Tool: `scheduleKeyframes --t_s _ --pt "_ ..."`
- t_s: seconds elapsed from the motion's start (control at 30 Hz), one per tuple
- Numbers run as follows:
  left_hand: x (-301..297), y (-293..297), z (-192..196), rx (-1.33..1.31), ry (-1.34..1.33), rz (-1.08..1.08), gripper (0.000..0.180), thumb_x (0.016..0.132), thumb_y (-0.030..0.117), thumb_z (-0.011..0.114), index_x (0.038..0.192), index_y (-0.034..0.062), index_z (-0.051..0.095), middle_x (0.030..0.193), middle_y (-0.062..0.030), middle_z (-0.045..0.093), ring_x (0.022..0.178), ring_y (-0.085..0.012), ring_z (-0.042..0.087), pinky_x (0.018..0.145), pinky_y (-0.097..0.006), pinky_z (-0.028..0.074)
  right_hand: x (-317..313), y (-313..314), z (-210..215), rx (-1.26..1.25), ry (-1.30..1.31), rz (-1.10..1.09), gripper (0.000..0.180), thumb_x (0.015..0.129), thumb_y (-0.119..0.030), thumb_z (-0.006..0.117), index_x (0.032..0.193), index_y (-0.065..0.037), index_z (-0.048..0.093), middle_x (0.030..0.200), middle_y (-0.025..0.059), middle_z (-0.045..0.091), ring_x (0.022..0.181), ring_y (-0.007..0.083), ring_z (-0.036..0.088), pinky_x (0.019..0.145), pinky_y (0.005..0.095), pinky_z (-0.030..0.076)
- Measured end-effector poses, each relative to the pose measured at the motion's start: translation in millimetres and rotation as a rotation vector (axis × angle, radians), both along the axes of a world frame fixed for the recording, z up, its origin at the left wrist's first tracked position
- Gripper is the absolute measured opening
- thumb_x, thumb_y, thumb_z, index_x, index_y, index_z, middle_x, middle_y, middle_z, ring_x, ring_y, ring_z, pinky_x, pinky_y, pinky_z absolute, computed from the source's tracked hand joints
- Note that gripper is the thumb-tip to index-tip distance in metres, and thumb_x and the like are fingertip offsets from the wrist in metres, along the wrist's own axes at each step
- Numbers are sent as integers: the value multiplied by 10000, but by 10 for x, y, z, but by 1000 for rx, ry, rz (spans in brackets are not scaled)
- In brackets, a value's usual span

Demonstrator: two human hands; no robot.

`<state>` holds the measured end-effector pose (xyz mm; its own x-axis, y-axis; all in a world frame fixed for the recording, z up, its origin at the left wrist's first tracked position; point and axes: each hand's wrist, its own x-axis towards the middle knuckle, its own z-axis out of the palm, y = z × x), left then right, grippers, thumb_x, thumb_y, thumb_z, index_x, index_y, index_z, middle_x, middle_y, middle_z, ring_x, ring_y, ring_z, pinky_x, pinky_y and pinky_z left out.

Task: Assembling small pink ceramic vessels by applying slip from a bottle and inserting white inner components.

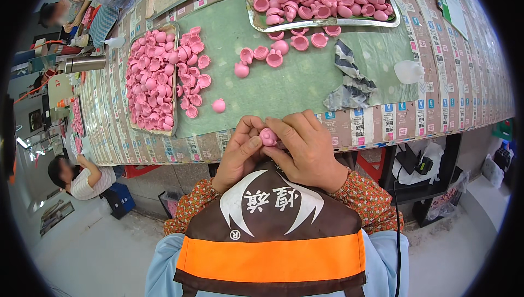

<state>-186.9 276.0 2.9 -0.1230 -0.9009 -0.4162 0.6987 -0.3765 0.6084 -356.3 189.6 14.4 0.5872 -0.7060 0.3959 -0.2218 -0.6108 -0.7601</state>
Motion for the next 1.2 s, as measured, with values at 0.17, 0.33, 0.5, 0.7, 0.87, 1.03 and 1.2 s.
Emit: scheduleKeyframes --t_s 0.17,0.33,0.5,0.7,0.87,1.03,1.2 --pt "13 -32 67 31 55 -24 334 985 122 601 1274 78 439 1181 -67 586 1122 -150 577 960 -292 478 0 25 -32 -70 30 -53 423 650 -110 807 1035 -9 663 886 96 593 733 268 545 607 375 456" --pt "21 -2 -10 87 53 -32 263 974 94 616 1212 52 512 1172 -77 614 1087 -139 597 961 -301 488 7 43 -43 -84 37 -47 415 620 -83 801 996 29 663 834 105 585 697 274 539 599 377 450" --pt "33 -21 -36 120 79 -21 228 974 83 614 1185 40 538 1138 -85 640 1058 -143 615 959 -305 491 20 17 -82 -81 30 -25 423 605 -70 802 989 41 663 821 113 577 676 283 537 591 386 440" --pt "41 -21 -55 126 39 -17 192 985 109 611 1162 56 559 1117 -64 642 1029 -134 620 939 -311 499 25 -1 -93 -93 23 2 400 628 -85 791 985 40 660 813 119 572 684 292 539 596 392 443" --pt "13 -274 158 157 -10 -19 195 1002 164 598 1174 111 523 1074 0 610 1010 -101 599 878 -303 513 44 -53 12 -10 78 -61 450 698 -90 777 1112 34 652 931 158 596 802 340 559 688 411 467" --pt "381 -785 168 27 -305 112 222 1007 227 571 1190 106 539 1039 5 604 877 -82 591 797 -298 554 -265 -172 51 -86 14 -208 517 744 -37 754 1237 19 611 1046 176 578 915 315 547 760 377 462" --pt "1156 -1737 205 -325 -984 304 251 971 265 633 1118 68 579 963 12 634 806 -65 550 673 -259 470 -673 -247 -69 -13 -250 -628 382 830 64 664 1208 51 616 1078 124 578 945 221 543 784 306 444"
